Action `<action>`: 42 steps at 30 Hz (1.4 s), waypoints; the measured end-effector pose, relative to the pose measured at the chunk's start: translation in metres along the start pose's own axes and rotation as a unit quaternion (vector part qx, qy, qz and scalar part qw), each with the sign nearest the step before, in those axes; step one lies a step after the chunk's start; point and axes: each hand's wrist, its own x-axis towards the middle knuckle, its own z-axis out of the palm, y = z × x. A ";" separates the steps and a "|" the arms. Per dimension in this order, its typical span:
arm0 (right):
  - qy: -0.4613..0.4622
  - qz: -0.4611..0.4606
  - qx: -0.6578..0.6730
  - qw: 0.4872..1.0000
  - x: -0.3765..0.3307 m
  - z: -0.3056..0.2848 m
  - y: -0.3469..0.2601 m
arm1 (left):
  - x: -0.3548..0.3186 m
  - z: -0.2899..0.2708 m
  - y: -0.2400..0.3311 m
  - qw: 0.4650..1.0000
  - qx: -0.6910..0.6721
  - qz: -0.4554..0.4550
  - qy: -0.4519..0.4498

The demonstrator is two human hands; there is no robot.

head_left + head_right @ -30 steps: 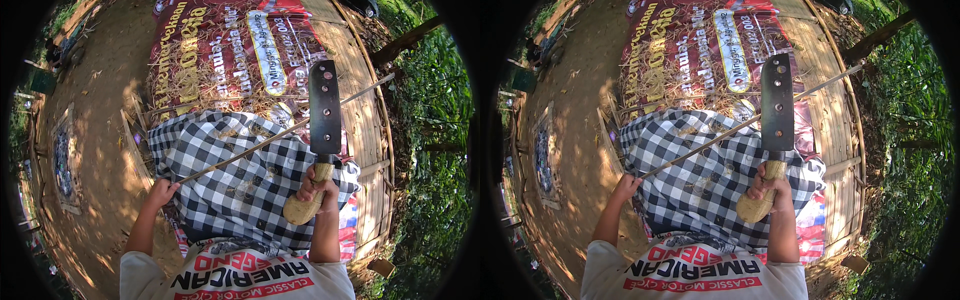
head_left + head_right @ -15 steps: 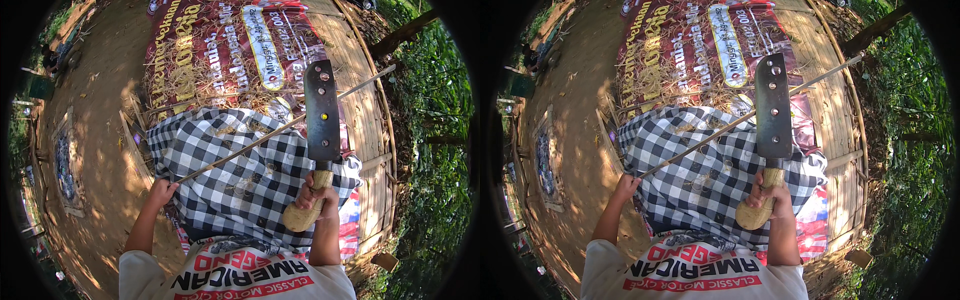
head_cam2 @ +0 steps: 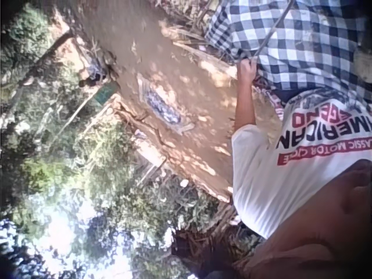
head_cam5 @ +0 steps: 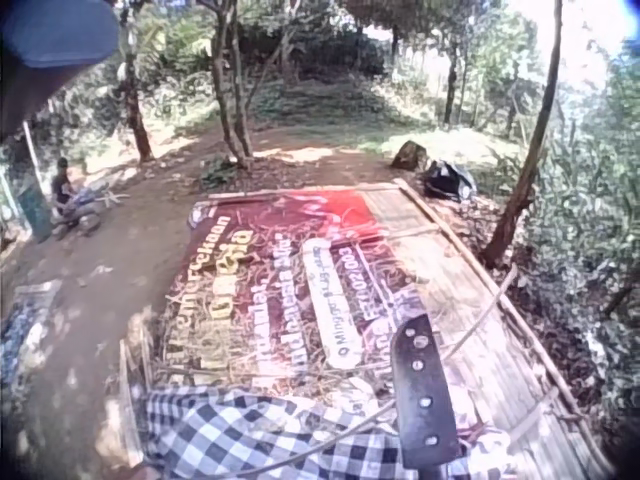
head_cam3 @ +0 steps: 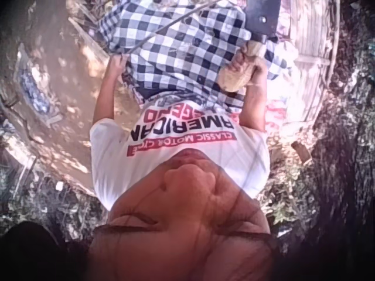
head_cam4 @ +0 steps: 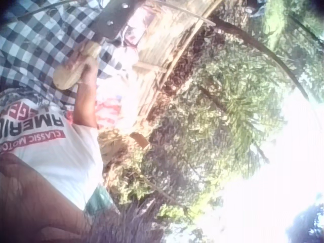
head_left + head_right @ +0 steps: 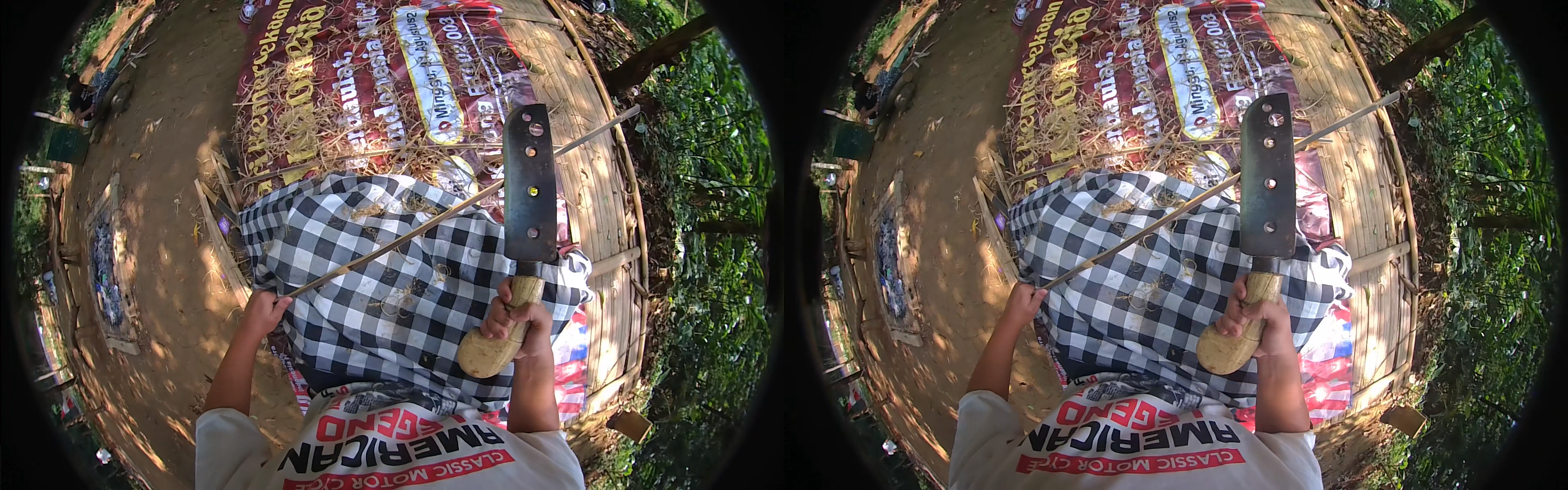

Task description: The person holds a thin bamboo stick and uses a cleaver-like blade to shave off thin layers from its surface, rotating the stick between strokes.

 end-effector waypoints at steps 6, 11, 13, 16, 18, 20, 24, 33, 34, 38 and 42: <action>-0.021 0.141 -0.012 0.990 -0.010 -0.003 0.049 | -0.002 -0.016 0.005 0.999 0.033 0.008 -0.006; -0.024 0.046 -0.001 0.999 -0.007 0.000 0.006 | 0.003 -0.002 0.003 1.000 -0.014 0.021 0.003; -0.012 0.005 0.019 1.000 -0.001 -0.001 -0.002 | 0.002 0.001 -0.003 1.000 -0.011 0.021 0.012; -0.004 0.064 0.027 0.998 0.003 -0.002 0.019 | 0.001 0.000 -0.005 0.999 0.020 0.020 0.021; -0.050 0.177 0.050 0.982 -0.002 -0.006 0.045 | 0.002 -0.015 0.007 0.999 0.038 0.012 0.005; -0.036 0.171 0.003 0.985 -0.010 0.000 0.056 | 0.002 -0.017 0.009 0.999 0.043 0.003 -0.009; -0.039 0.121 0.039 0.991 -0.013 0.006 0.026 | 0.002 -0.006 0.009 1.000 0.011 0.003 0.001; -0.020 0.177 -0.008 0.984 -0.009 0.002 0.052 | -0.002 -0.008 0.001 0.998 0.059 0.015 0.034; -0.027 0.167 -0.008 0.986 -0.012 0.001 0.051 | 0.001 -0.008 0.003 0.998 0.058 0.013 0.024; -0.028 0.145 0.037 0.988 -0.018 0.003 0.030 | -0.003 -0.001 0.002 0.999 0.047 0.006 0.020; -0.033 0.050 0.021 0.998 -0.008 0.008 0.008 | -0.003 0.007 0.006 0.998 -0.003 0.024 0.052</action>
